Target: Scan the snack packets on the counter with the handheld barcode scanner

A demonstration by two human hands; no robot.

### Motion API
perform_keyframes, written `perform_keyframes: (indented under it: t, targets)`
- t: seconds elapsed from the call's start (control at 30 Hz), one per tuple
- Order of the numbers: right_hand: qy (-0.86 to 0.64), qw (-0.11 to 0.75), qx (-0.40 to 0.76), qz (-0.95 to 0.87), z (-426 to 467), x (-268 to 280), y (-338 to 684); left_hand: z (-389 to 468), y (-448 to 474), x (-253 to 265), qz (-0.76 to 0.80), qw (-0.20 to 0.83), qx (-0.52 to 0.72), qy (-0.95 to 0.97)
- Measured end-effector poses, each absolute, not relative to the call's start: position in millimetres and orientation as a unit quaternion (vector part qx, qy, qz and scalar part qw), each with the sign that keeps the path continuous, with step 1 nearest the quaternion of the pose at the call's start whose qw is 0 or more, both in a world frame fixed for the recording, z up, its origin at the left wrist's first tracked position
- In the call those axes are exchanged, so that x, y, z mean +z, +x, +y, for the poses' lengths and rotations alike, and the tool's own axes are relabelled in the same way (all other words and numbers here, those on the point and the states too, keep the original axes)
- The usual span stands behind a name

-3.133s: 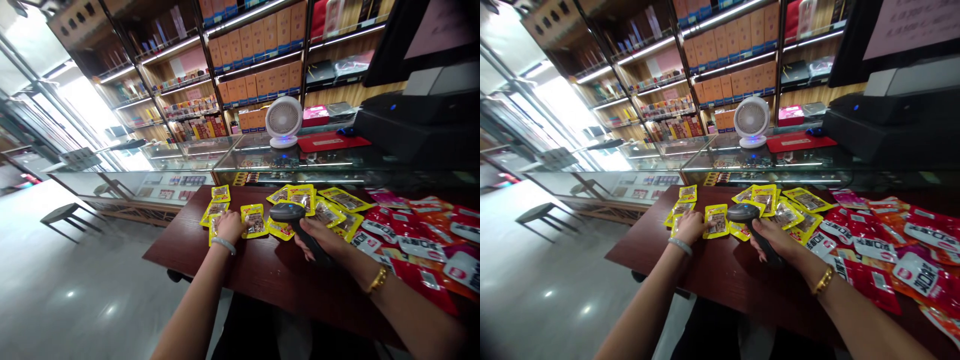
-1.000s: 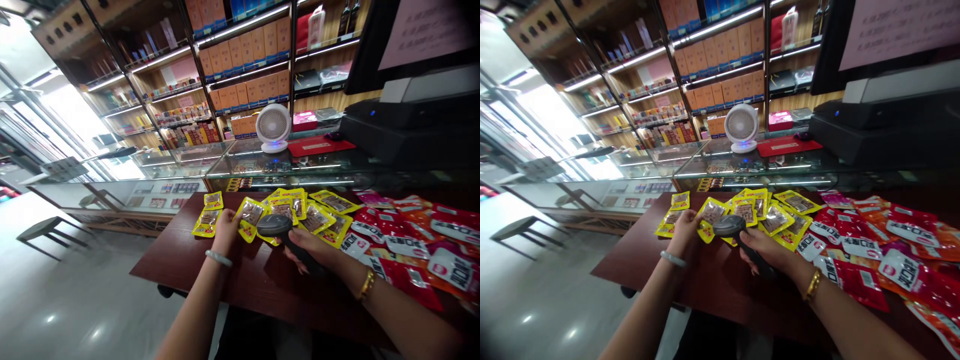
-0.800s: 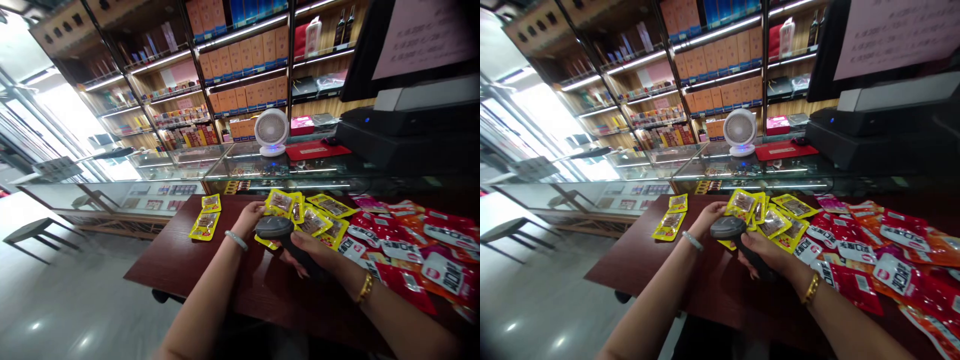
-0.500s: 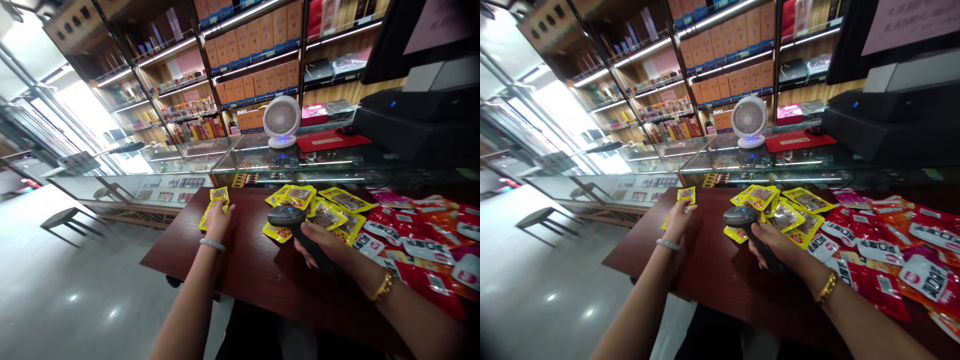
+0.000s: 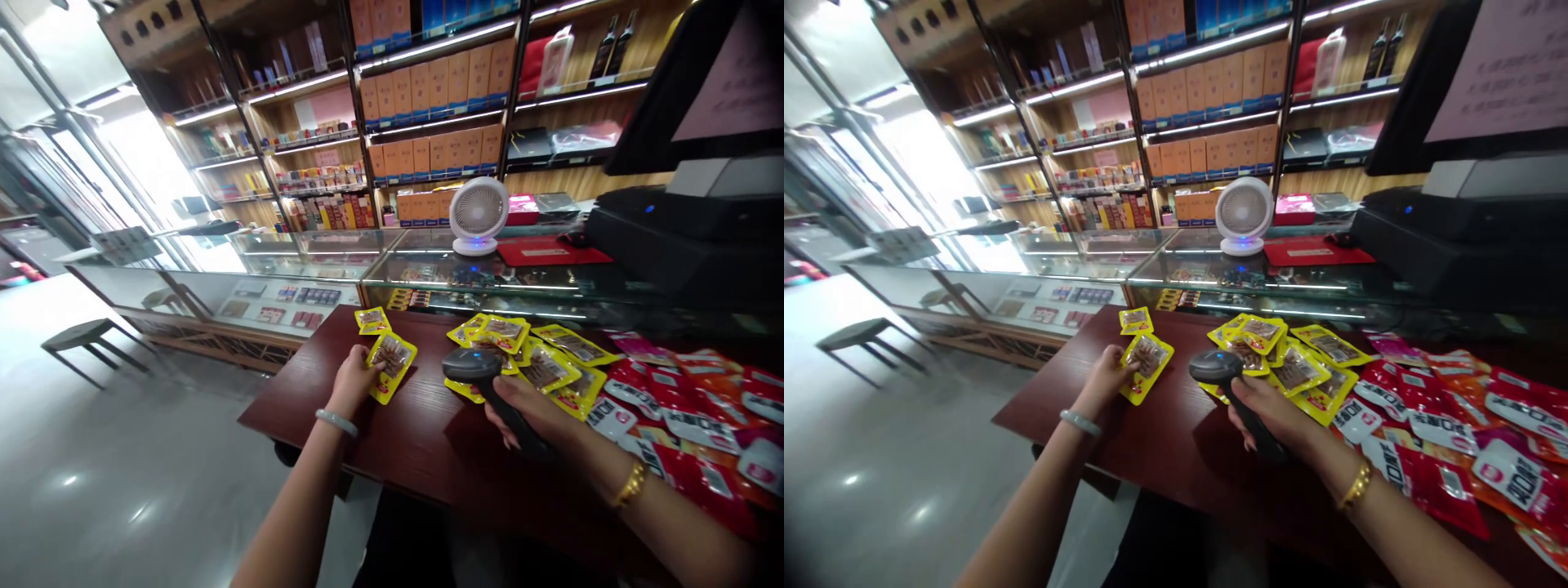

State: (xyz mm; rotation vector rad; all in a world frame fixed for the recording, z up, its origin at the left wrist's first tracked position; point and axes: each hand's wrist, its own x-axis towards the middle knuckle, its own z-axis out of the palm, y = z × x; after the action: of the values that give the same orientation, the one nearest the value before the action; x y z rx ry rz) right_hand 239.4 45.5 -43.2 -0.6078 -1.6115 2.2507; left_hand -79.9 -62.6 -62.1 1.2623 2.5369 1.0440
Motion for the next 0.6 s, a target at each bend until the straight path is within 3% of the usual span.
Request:
perform_keyframes:
  t: [0.27, 0.5, 0.6]
  targets:
    - [-0.239, 0.182, 0.761, -0.575, 32.0, -23.2, 232.9, -54.6, -56.5, -59.1, 0.784, 0.117, 0.419, 0.443]
    - [-0.321, 0.294, 0.646, -0.627, 3.1, -36.7, 254.1, 7.5, -4.2, -48.7, 0.702, 0.187, 0.474, 0.497]
    - [-0.368, 0.351, 0.593, -0.624, -4.8, -45.1, 257.6, 42.8, 30.9, -50.7, 0.632, 0.264, 0.51, 0.52]
